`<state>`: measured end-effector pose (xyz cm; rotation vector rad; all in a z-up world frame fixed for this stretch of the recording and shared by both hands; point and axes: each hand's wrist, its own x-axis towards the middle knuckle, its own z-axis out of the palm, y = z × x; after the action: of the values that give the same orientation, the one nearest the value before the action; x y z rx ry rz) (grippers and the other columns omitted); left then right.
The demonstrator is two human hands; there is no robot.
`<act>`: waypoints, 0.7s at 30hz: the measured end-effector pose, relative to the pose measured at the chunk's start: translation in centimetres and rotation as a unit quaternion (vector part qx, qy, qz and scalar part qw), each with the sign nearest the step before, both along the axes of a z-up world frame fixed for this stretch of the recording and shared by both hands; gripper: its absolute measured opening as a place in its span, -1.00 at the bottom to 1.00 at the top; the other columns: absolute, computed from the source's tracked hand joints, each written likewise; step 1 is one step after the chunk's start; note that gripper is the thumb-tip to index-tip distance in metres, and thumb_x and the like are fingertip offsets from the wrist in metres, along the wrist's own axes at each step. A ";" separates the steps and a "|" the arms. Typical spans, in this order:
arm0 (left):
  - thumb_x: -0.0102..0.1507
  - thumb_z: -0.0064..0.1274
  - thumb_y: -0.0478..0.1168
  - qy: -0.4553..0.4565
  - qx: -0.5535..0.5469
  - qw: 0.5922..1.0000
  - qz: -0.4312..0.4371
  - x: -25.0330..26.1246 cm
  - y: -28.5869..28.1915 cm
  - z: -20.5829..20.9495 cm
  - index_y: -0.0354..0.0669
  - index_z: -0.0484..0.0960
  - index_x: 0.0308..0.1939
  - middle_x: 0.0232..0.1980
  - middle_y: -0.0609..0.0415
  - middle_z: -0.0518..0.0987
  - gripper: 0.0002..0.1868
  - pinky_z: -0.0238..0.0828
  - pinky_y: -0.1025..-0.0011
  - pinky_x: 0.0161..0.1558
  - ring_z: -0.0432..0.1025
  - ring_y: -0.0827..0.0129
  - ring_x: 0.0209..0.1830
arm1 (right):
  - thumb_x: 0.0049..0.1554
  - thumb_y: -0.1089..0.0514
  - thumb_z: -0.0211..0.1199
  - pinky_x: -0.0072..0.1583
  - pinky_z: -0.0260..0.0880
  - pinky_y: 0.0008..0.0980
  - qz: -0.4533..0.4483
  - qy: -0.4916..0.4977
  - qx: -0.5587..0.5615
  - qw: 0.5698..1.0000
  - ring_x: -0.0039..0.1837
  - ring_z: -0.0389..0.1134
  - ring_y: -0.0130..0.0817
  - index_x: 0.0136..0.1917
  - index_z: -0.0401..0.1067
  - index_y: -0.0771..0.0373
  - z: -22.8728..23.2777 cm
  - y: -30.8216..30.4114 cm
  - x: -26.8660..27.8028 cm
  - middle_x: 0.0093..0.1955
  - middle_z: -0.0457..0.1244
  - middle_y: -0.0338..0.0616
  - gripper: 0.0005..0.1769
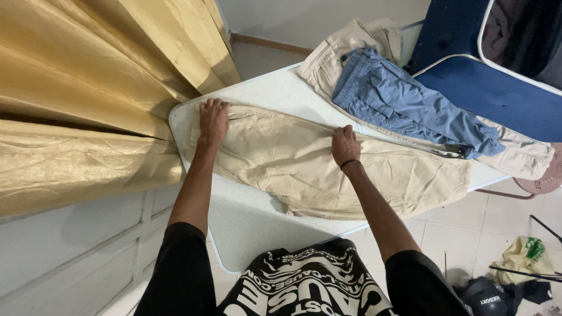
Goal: The person folds a pair of trousers by hand on a white table, smoothing the fabric and aligning the legs before placing them into a blue suitcase.
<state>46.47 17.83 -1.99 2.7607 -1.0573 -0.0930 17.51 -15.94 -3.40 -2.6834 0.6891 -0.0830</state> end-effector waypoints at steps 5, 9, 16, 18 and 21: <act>0.23 0.20 -0.36 -0.028 -0.063 0.997 0.031 0.0 -0.5 2.2 -0.10 0.68 0.01 0.10 0.03 0.56 -0.73 0.15 0.06 0.25 0.36 0.10 0.20 | 0.27 0.09 0.20 -0.03 0.46 0.04 -0.030 -0.031 0.012 0.999 0.12 0.38 0.00 0.07 0.43 0.14 1.8 -0.2 0.4 0.13 0.21 -0.06 -0.86; 0.22 0.17 -0.36 -0.053 -0.077 0.994 0.064 -1.5 -1.2 0.4 -0.16 0.60 0.18 0.27 -0.08 0.49 -0.58 0.13 0.04 0.36 0.30 0.07 0.35 | 0.26 0.12 0.17 0.00 0.42 0.08 -0.070 -0.026 0.025 0.997 0.13 0.36 0.05 0.11 0.44 0.15 0.7 0.0 1.0 0.18 0.21 -0.03 -0.84; 0.44 -0.16 0.03 0.000 -0.036 0.998 -0.060 -12.4 -2.7 -0.9 -0.02 0.31 0.53 0.68 0.02 0.06 -0.41 -0.34 -0.18 0.59 -0.11 0.09 0.68 | 0.26 -0.04 0.14 0.47 -0.13 0.38 0.010 -0.088 -0.004 0.996 0.59 -0.10 0.25 0.58 0.08 0.20 -1.5 7.2 -0.2 0.62 -0.15 0.35 -0.29; 0.41 -0.20 0.06 -0.004 -0.078 0.994 -0.079 -15.2 -2.2 -0.4 0.07 0.21 0.58 0.70 0.08 0.01 -0.36 -0.41 -0.20 0.60 -0.17 0.10 0.71 | 0.29 -0.17 0.07 0.53 -0.35 0.41 0.067 -0.035 -0.007 0.997 0.70 -0.27 0.19 0.66 -0.05 0.08 -1.7 10.1 -0.6 0.71 -0.27 0.20 -0.21; 0.46 -0.31 0.18 -0.009 0.037 0.998 -0.046 -14.8 -2.0 -0.5 0.23 -0.02 0.67 0.74 0.18 -0.20 -0.30 -0.56 -0.20 0.57 -0.31 0.17 0.73 | 0.34 -0.26 -0.12 0.59 -0.46 0.29 0.053 0.013 -0.005 0.998 0.73 -0.33 0.06 0.70 -0.07 -0.02 -1.9 12.4 -1.4 0.75 -0.30 0.05 -0.25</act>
<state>31.63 15.82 -2.50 2.7819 -1.2095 -0.1236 16.14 -3.58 -5.31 -2.7294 0.5542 -0.0230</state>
